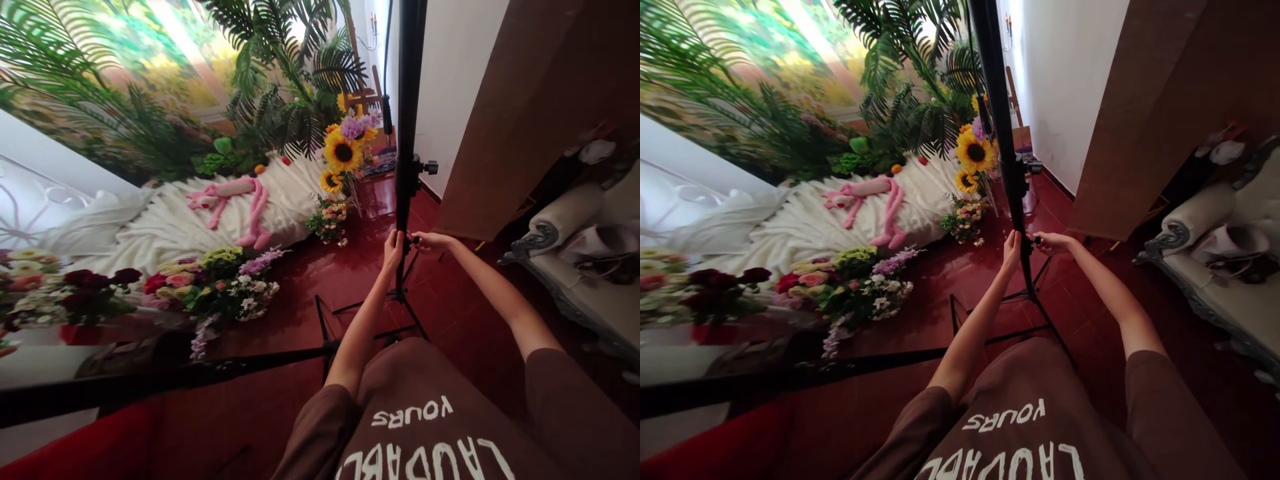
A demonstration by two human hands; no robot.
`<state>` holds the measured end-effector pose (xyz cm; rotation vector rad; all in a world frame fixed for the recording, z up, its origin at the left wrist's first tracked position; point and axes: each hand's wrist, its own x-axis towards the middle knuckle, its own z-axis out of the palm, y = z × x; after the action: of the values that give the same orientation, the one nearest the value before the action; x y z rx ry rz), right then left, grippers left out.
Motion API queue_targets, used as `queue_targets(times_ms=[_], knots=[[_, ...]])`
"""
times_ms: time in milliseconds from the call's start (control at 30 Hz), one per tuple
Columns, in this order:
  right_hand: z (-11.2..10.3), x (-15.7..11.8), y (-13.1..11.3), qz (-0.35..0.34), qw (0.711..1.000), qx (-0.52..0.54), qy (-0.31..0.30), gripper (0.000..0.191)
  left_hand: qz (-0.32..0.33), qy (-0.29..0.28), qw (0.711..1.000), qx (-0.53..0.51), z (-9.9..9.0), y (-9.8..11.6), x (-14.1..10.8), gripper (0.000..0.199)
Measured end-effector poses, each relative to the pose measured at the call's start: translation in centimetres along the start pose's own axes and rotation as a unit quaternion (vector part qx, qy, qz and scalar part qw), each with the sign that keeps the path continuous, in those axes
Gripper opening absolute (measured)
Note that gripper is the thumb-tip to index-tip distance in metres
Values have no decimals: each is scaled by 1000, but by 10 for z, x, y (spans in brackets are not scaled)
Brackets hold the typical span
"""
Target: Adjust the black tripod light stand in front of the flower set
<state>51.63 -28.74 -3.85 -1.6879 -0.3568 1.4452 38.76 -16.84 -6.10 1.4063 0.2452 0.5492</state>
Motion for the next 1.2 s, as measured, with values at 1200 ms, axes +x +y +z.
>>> queue_targets(times_ms=[1200], knots=[[79, -51, -140, -517, 800, -111, 283, 38, 18, -24, 998, 49, -6, -10, -10, 48]])
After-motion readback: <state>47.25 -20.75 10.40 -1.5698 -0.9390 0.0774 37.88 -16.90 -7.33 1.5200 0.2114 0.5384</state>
